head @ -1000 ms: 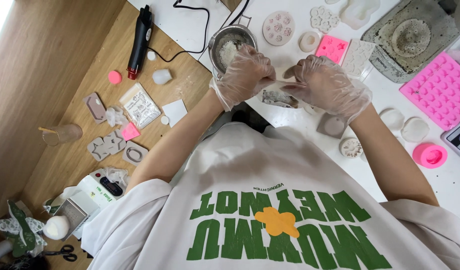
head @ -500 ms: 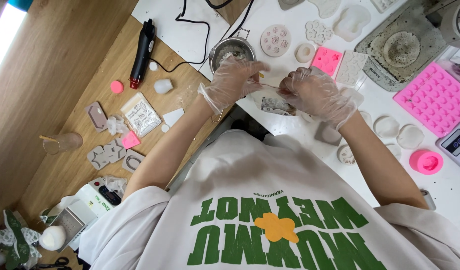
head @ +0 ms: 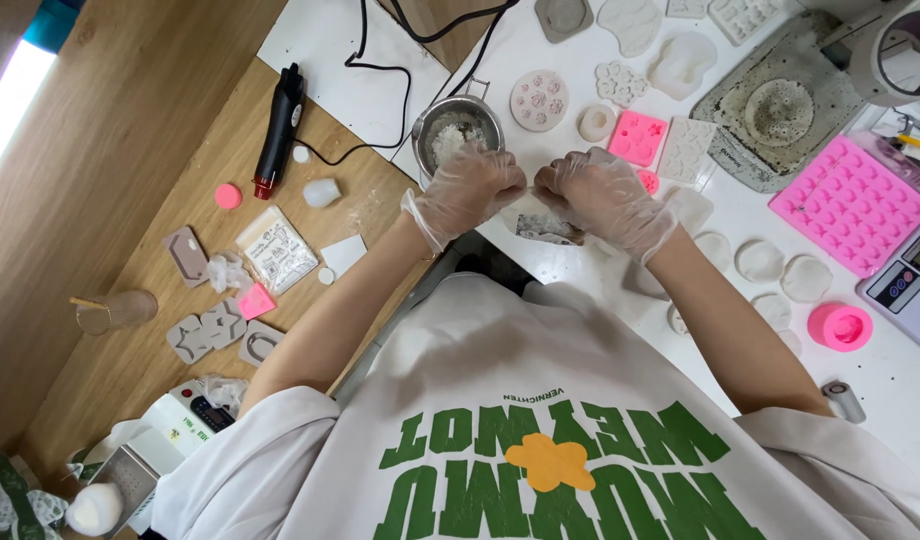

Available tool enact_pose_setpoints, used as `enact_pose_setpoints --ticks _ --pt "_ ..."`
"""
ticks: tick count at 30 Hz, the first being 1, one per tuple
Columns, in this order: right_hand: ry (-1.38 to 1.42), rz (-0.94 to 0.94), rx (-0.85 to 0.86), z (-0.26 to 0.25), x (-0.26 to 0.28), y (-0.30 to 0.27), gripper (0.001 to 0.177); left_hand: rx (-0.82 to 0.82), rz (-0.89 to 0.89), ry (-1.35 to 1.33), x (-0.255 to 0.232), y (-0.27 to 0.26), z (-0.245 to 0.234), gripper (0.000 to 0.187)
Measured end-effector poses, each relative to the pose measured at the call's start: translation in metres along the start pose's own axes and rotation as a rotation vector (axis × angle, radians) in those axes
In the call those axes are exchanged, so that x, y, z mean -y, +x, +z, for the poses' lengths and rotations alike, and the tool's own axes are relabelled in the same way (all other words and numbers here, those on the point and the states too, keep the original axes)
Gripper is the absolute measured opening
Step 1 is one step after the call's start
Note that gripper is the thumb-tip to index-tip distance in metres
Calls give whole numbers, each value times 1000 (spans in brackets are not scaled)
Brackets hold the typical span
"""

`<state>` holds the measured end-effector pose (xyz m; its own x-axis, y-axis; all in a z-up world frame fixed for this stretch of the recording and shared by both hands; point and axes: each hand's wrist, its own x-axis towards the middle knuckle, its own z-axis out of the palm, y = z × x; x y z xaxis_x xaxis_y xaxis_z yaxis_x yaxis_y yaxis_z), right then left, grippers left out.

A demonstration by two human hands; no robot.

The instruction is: Preparing soy wax flakes by scooping them into a melting pot.

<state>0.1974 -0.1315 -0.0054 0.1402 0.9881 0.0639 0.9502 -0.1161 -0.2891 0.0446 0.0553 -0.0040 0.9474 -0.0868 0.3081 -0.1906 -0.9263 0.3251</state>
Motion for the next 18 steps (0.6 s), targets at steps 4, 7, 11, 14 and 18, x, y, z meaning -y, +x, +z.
enact_pose_setpoints --ticks 4,7,11,14,18 --pt "159 -8 67 -27 21 13 19 33 17 29 -5 8 -10 22" --pt "-338 -118 102 -12 15 12 33 17 53 42 5 7 1 24" --pt "-335 -329 -302 16 -2 0 7 37 25 19 1 9 -2 25" --pt "-313 -333 -339 13 -10 -3 11 63 -3 -35 -4 11 -9 25" --pt "-54 20 -137 -2 -1 -15 34 64 -48 18 7 1 -4 18"
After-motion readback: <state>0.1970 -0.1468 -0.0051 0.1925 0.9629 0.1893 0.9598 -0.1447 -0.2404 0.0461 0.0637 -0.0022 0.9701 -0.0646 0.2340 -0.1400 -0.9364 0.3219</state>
